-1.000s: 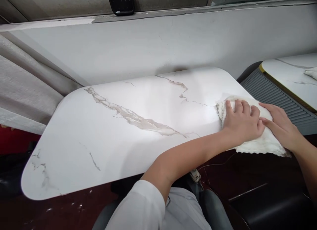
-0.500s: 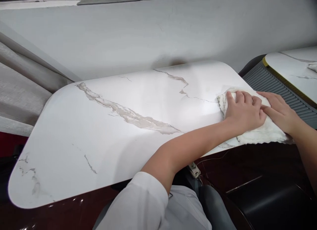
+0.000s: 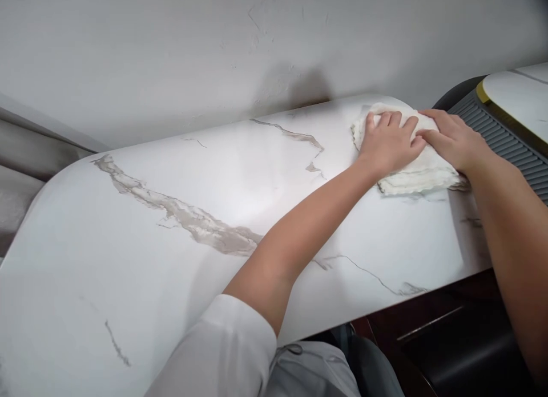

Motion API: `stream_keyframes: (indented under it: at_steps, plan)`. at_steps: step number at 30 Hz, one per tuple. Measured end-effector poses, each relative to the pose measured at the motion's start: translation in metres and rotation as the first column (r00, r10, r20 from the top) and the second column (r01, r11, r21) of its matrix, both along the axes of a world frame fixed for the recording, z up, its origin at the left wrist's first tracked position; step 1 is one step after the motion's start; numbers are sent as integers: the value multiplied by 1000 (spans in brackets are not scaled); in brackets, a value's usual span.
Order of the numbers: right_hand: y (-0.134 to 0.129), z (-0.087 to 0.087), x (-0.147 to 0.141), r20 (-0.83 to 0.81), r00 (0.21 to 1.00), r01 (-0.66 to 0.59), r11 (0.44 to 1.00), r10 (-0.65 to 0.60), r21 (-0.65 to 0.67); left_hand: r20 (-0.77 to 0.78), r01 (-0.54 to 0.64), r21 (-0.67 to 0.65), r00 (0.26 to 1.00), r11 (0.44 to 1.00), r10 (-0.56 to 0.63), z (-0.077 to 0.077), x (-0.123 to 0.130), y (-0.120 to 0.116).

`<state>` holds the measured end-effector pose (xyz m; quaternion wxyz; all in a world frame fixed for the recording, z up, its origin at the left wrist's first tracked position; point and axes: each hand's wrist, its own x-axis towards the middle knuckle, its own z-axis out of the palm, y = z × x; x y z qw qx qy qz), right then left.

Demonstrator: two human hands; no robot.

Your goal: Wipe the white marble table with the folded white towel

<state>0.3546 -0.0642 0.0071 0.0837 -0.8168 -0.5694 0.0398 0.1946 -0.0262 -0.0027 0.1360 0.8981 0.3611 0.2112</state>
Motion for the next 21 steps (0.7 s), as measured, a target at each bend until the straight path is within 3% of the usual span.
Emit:
stream_keyframes:
  at_steps: [7, 11, 15, 21]
  plan:
    - [55, -6, -8, 33, 999, -28, 999, 27, 46, -11, -23, -29, 1000, 999, 22, -2, -9, 52]
    - [79, 3, -31, 8, 1000, -28, 999, 28, -31, -53, -45, -45, 998, 998, 43, -1, -20, 81]
    - [97, 8, -56, -56, 998, 4, 1000, -5, -24, -89, -94, -128, 993, 987, 83, -2, -31, 108]
    - [100, 5, -62, -43, 996, -77, 996, 79, 36, -161, -162, -114, 977, 980, 142, 2, -39, 106]
